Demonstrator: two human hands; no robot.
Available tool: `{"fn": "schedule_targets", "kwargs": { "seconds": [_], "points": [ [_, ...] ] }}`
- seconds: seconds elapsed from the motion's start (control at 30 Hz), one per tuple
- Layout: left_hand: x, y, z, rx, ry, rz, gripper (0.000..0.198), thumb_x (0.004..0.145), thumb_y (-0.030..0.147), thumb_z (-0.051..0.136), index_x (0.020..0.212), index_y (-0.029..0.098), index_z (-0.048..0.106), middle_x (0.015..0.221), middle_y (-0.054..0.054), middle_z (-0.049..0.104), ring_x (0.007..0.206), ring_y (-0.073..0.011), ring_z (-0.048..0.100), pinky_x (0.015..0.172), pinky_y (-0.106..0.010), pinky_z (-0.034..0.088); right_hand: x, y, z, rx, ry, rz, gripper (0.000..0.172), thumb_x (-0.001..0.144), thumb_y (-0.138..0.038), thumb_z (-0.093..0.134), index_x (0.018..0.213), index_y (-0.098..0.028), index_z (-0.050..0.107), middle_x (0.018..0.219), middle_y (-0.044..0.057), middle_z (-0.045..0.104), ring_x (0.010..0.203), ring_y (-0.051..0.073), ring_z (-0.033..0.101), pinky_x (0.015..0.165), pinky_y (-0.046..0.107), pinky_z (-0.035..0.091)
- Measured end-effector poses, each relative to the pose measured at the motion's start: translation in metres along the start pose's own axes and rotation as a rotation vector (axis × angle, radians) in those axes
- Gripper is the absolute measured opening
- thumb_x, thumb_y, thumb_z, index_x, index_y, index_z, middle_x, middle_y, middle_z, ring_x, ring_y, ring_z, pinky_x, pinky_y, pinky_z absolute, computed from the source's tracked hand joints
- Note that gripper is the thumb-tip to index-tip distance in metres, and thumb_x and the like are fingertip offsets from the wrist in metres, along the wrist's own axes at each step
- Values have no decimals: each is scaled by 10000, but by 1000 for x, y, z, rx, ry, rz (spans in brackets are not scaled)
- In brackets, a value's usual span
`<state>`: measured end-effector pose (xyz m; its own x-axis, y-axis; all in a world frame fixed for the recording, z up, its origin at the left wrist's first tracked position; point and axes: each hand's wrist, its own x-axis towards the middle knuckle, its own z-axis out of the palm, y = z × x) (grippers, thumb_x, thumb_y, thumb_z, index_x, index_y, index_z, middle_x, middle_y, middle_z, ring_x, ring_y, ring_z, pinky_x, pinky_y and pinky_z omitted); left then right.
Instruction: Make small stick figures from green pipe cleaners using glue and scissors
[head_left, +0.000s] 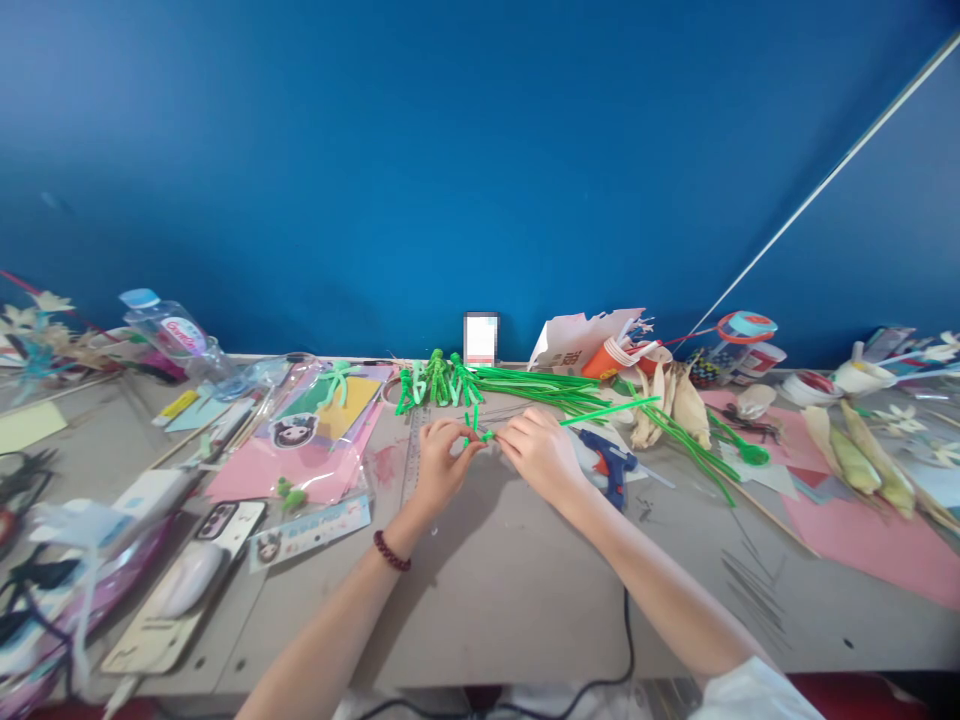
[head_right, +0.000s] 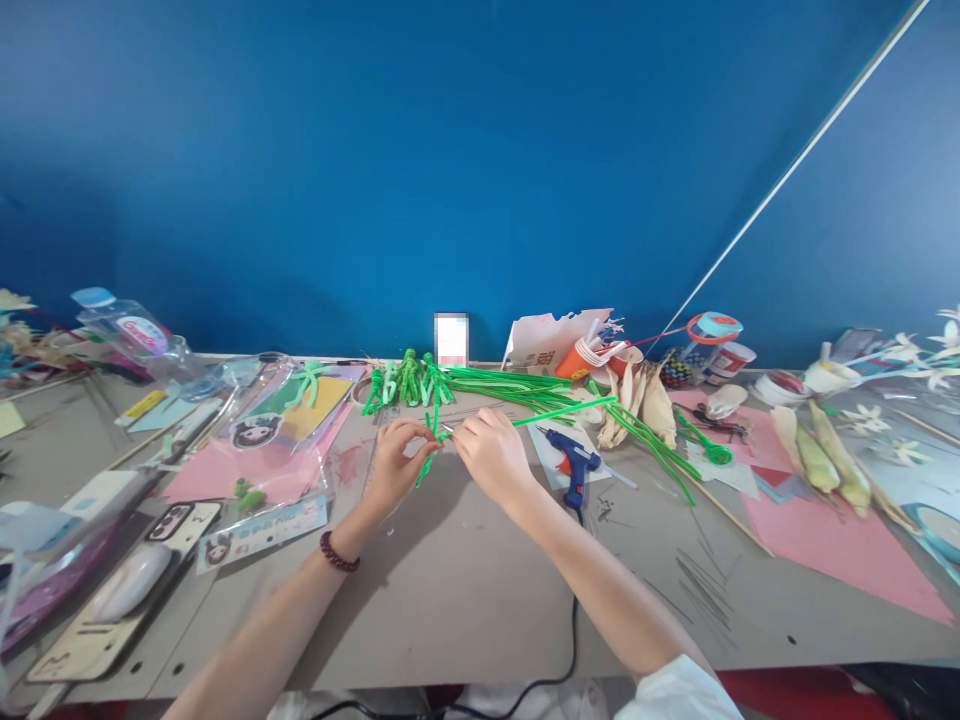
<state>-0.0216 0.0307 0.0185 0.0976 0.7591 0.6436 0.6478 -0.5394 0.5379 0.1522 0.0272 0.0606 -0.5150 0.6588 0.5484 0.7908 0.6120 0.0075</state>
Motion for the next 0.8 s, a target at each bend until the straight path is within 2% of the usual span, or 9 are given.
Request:
{"fn": "schedule_targets", "kwargs": {
  "seconds": [0.33, 0.53, 0.67, 0.8],
  "points": [
    [-1, 0, 0, 96, 99, 48, 99, 828, 282, 580, 766, 206, 588, 750, -10, 661, 799, -182, 590, 745, -339, 349, -1, -8, -2, 18, -48, -27, 190, 882, -203, 515, 755, -191, 655, 658, 30, 601, 729, 174, 468, 678, 298, 341],
    [-1, 1, 1, 151, 92, 121, 51, 832, 219, 573, 783, 207, 587, 750, -2, 677, 825, -180, 594, 778, -344, 338, 0, -12, -3, 58, -29, 9, 176, 853, -174, 530, 708, -185, 629, 666, 28, 591, 733, 177, 485, 686, 300, 356],
    [0, 1, 1, 57, 57, 43, 24, 820, 239, 592, 827, 218, 601, 818, 2, 685, 855, -178, 596, 824, -352, 341, 0, -11, -4, 94, -14, 30, 165, 855, -168, 517, 743, -185, 637, 699, 36, 608, 750, 180, 504, 705, 300, 368],
    [0, -2, 3, -37, 16, -31, 102, 785, 298, 637, 865, 236, 638, 875, -3, 696, 900, -187, 595, 839, -357, 352, 0, -8, -3, 132, 5, 64, 171, 863, -183, 505, 765, -186, 645, 715, 43, 625, 755, 184, 523, 716, 304, 381]
  ]
}}
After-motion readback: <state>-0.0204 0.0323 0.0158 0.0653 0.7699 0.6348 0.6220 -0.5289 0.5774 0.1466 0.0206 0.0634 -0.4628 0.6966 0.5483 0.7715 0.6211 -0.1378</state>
